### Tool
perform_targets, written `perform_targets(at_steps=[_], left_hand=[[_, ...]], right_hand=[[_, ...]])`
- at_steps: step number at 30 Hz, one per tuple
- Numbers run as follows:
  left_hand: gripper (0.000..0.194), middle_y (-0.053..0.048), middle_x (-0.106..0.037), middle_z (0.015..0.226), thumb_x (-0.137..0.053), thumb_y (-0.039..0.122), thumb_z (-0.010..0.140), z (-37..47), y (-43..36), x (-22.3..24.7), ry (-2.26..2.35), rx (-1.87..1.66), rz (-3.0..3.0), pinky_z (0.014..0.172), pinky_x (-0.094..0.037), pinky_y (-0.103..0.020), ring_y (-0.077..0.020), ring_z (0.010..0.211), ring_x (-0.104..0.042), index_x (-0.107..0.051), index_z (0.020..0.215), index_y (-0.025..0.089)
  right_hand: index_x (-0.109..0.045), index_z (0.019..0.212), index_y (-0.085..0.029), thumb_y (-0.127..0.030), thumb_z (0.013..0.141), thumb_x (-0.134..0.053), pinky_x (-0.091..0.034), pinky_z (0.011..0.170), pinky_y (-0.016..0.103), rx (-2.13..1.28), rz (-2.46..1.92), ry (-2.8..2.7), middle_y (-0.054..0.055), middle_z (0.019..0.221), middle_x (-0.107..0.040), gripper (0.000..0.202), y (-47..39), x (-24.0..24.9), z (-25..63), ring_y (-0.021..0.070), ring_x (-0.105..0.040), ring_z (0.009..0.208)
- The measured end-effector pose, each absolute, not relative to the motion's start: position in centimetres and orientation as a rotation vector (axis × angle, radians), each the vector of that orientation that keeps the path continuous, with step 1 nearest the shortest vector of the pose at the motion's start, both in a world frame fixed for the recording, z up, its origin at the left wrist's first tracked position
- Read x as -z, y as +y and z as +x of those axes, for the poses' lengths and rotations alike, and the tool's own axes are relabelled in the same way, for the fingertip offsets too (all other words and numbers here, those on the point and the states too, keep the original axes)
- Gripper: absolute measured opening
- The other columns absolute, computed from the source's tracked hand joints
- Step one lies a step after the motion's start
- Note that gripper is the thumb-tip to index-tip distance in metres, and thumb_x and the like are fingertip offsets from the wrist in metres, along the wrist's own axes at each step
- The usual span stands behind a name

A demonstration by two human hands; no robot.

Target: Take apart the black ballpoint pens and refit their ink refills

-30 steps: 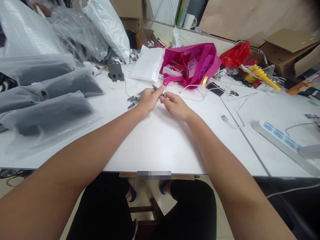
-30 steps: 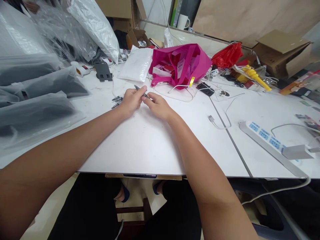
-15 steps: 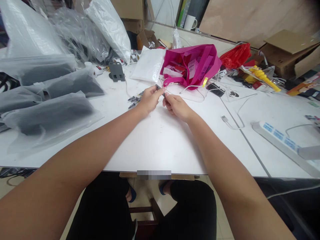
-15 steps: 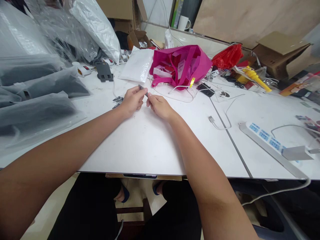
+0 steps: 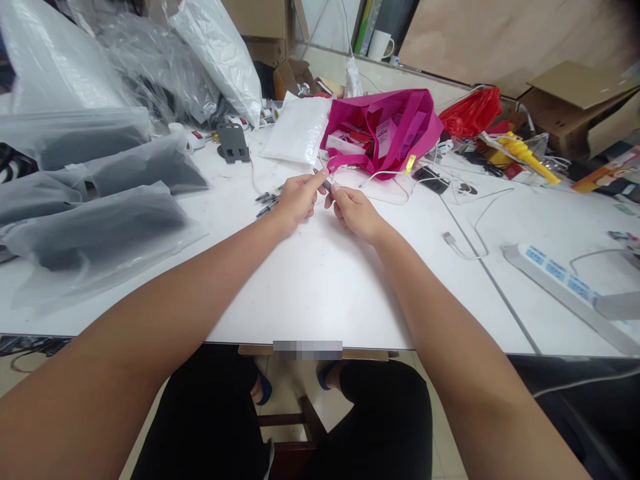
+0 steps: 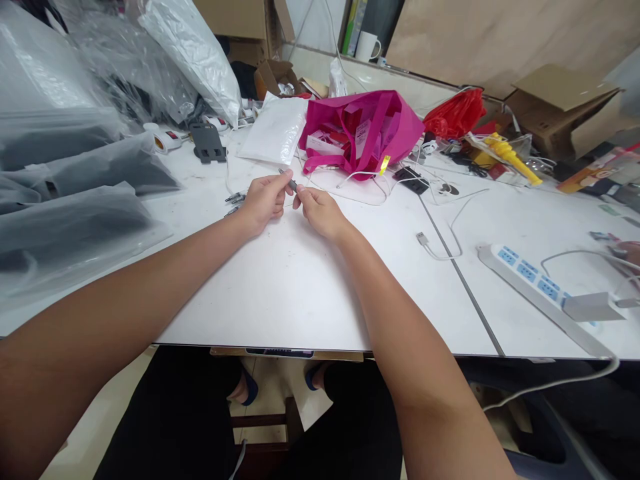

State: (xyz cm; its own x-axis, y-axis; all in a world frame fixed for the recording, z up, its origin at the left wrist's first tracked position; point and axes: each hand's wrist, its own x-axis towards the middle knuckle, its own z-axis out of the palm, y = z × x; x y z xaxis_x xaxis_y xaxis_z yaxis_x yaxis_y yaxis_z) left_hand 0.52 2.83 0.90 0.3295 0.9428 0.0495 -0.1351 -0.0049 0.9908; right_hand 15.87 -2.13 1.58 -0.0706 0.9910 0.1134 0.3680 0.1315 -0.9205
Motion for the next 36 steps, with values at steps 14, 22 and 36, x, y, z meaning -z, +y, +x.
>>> perform_targets(at_steps=[14, 22, 36], left_hand=[[0.069, 0.007, -0.022, 0.046, -0.054, 0.088, 0.086, 0.5, 2.8, -1.1, 0.819, -1.039, 1.226, 0.046, -0.014, -0.028, -0.0069, 0.041, -0.017, -0.052, 0.065, 0.022], [0.079, 0.006, -0.024, 0.048, -0.034, 0.097, 0.085, 0.1, 3.2, -2.0, 0.636, -0.992, 0.908, 0.044, -0.016, -0.029, -0.0102, 0.040, -0.024, -0.058, 0.074, 0.022], [0.090, 0.000, -0.046, 0.067, -0.028, 0.100, 0.084, -0.8, 2.8, -2.7, 0.317, -0.855, 0.614, 0.048, -0.029, -0.027, -0.0106, 0.051, -0.037, -0.064, 0.094, 0.018]], right_hand=[[-0.057, 0.079, -0.022, -0.079, 0.097, -0.055, -0.016, 0.046, 0.027, -1.071, -1.312, -1.447, -0.008, 0.057, -0.031, 0.059, -2.5, -2.4, 15.3, 0.0095, -0.023, 0.048], [-0.054, 0.078, -0.023, -0.080, 0.097, -0.053, -0.013, 0.043, 0.026, -1.072, -1.351, -1.337, -0.009, 0.054, -0.027, 0.060, -2.7, -3.1, 15.1, 0.0083, -0.018, 0.045], [-0.052, 0.079, -0.024, -0.078, 0.099, -0.052, -0.011, 0.042, 0.024, -1.095, -1.325, -1.235, -0.010, 0.056, -0.021, 0.058, -2.8, -3.4, 15.1, 0.0082, -0.012, 0.046]])
